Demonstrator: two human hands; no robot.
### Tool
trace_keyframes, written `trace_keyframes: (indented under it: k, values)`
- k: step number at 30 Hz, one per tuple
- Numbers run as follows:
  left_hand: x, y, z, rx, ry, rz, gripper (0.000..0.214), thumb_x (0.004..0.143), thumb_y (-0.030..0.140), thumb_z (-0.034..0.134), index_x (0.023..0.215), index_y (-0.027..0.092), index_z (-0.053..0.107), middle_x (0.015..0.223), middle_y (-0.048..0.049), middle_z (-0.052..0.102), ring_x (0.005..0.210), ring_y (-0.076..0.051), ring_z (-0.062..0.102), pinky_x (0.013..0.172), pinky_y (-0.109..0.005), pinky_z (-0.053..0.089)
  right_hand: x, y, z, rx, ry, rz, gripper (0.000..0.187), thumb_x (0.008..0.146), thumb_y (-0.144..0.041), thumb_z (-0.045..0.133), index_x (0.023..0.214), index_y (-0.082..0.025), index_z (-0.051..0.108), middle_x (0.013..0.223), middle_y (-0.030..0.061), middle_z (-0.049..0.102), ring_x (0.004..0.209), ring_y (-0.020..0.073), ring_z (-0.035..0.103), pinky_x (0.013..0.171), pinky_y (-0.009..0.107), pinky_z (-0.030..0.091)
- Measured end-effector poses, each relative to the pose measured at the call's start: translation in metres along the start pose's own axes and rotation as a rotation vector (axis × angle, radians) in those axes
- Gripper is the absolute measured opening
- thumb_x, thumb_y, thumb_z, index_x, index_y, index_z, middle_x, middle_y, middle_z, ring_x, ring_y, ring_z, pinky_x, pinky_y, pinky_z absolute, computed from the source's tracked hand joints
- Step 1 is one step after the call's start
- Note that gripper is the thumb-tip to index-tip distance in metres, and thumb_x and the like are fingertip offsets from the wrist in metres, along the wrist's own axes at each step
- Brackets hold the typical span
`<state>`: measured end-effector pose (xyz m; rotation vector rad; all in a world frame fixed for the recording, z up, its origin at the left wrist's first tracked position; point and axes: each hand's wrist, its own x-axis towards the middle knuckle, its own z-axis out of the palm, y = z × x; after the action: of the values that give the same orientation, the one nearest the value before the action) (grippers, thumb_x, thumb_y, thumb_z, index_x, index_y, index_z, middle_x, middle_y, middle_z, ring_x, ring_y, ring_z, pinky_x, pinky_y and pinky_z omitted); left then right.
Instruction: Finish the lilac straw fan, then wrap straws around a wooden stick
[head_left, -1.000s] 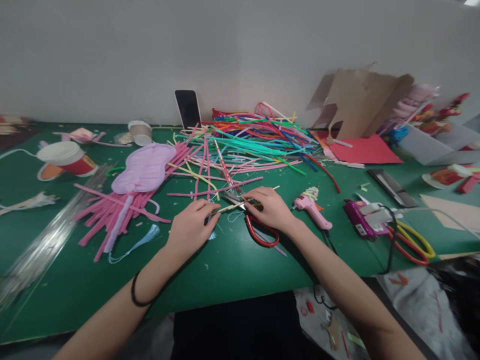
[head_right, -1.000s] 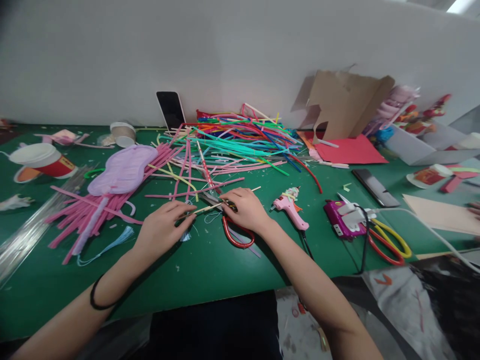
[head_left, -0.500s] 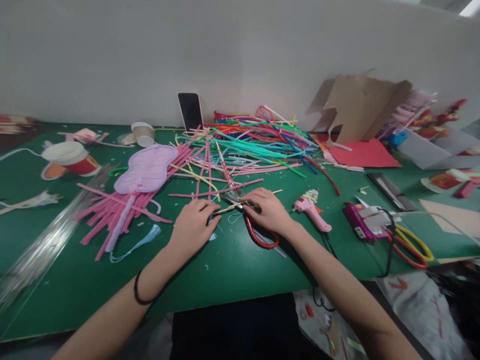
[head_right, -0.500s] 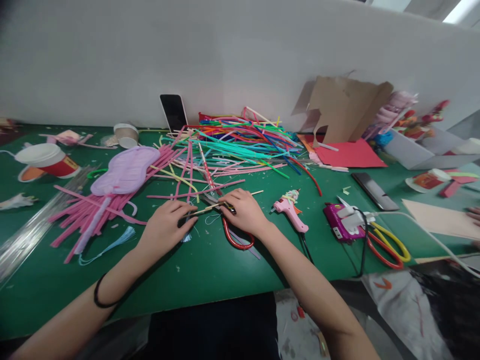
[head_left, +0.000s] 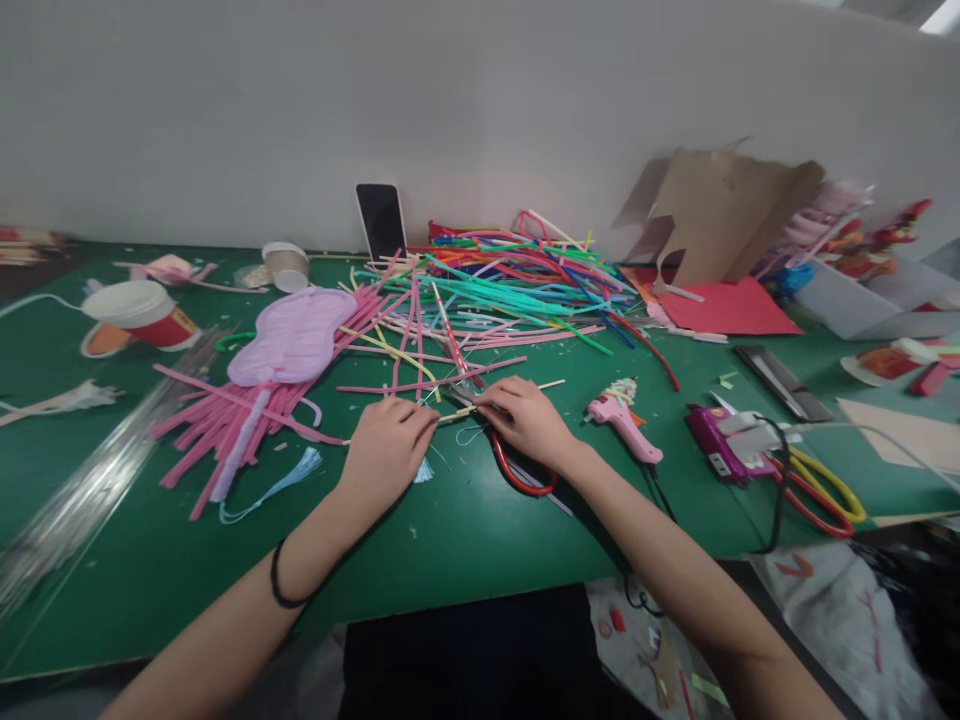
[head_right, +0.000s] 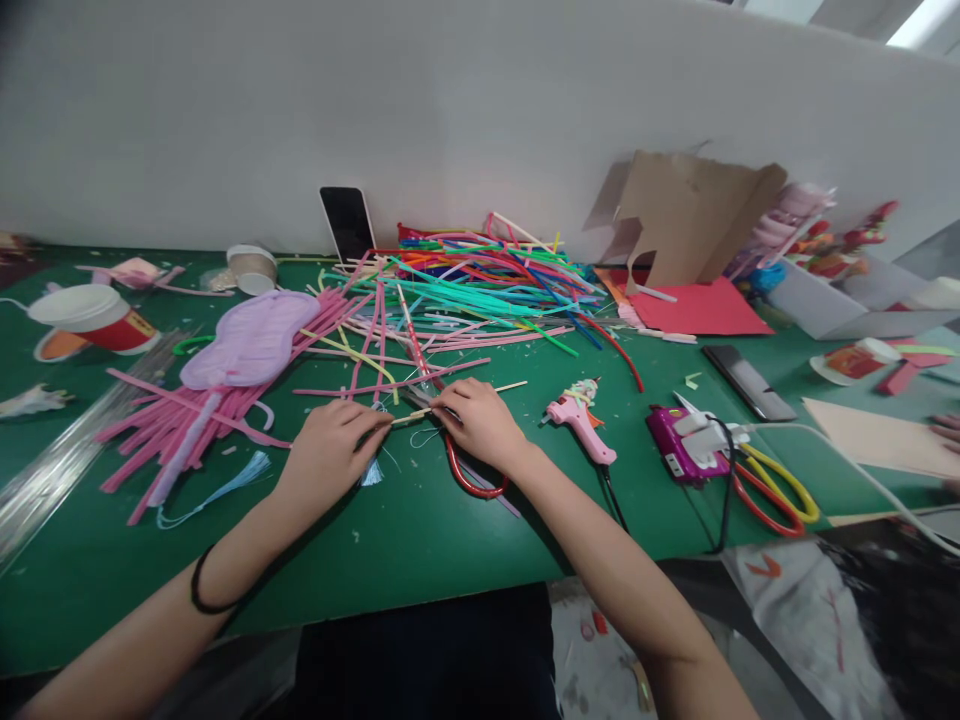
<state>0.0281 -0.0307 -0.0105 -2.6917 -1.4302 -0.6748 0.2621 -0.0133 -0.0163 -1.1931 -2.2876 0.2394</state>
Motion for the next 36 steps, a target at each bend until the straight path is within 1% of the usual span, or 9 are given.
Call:
trace_keyframes:
  k: [6,13,18,27,36]
  values:
    - [0.0005,0.0016,-0.0022,-0.030,0.032,0.008,0.022,0.095,0.027,0.048,0.096,0.020,0.069,0.091,-0.0071,0.071,0.089,-0.025,0.060,0.078,-0.040,0.044,-0.0013,-0.0004,0.0038,0.053,0.022,0.015,0.015,0.095,-0.024,0.054,0.100,-0.021,0.067,0.099,0.0078,0.068,0.095,0.0205,0.060,0.082,0.035,0.046]
    - [0.0012,0.0001,-0.0014,-0.105,0.009,-0.003,0.023,0.095,0.027,0.047,0.096,0.019,0.068,0.092,-0.0080,0.070,0.089,-0.024,0.060,0.081,-0.041,0.046,-0.0014,-0.0025,0.0051,0.074,0.046,0.046,0.015,0.094,-0.024,0.055,0.097,-0.019,0.068,0.096,0.0082,0.068,0.093,0.0204,0.061,0.083,0.035,0.048]
    - [0.0006,0.0003,-0.0010,-0.127,0.014,-0.031,0.024,0.096,0.029,0.047,0.097,0.018,0.068,0.091,-0.0077,0.069,0.089,-0.023,0.060,0.081,-0.038,0.047,-0.0007,-0.0028,0.0052,0.090,0.066,0.048,0.013,0.093,-0.024,0.056,0.096,-0.020,0.068,0.095,0.0076,0.068,0.091,0.0203,0.061,0.082,0.035,0.047]
    - [0.0001,0.0010,-0.0019,-0.137,0.048,-0.049,0.023,0.096,0.028,0.048,0.097,0.019,0.068,0.092,-0.0067,0.070,0.089,-0.023,0.061,0.082,-0.037,0.048,0.0014,-0.0001,0.0088,0.077,0.035,0.050,0.014,0.095,-0.021,0.053,0.096,-0.020,0.067,0.096,0.0078,0.069,0.092,0.0208,0.059,0.083,0.035,0.046]
    - [0.0013,0.0001,-0.0026,-0.165,0.032,-0.069,0.023,0.095,0.028,0.048,0.096,0.019,0.069,0.093,-0.0068,0.070,0.091,-0.022,0.062,0.083,-0.035,0.048,-0.0012,-0.0060,0.0054,0.069,0.050,0.036,0.014,0.094,-0.021,0.053,0.097,-0.019,0.066,0.097,0.0089,0.067,0.094,0.0212,0.060,0.085,0.036,0.047]
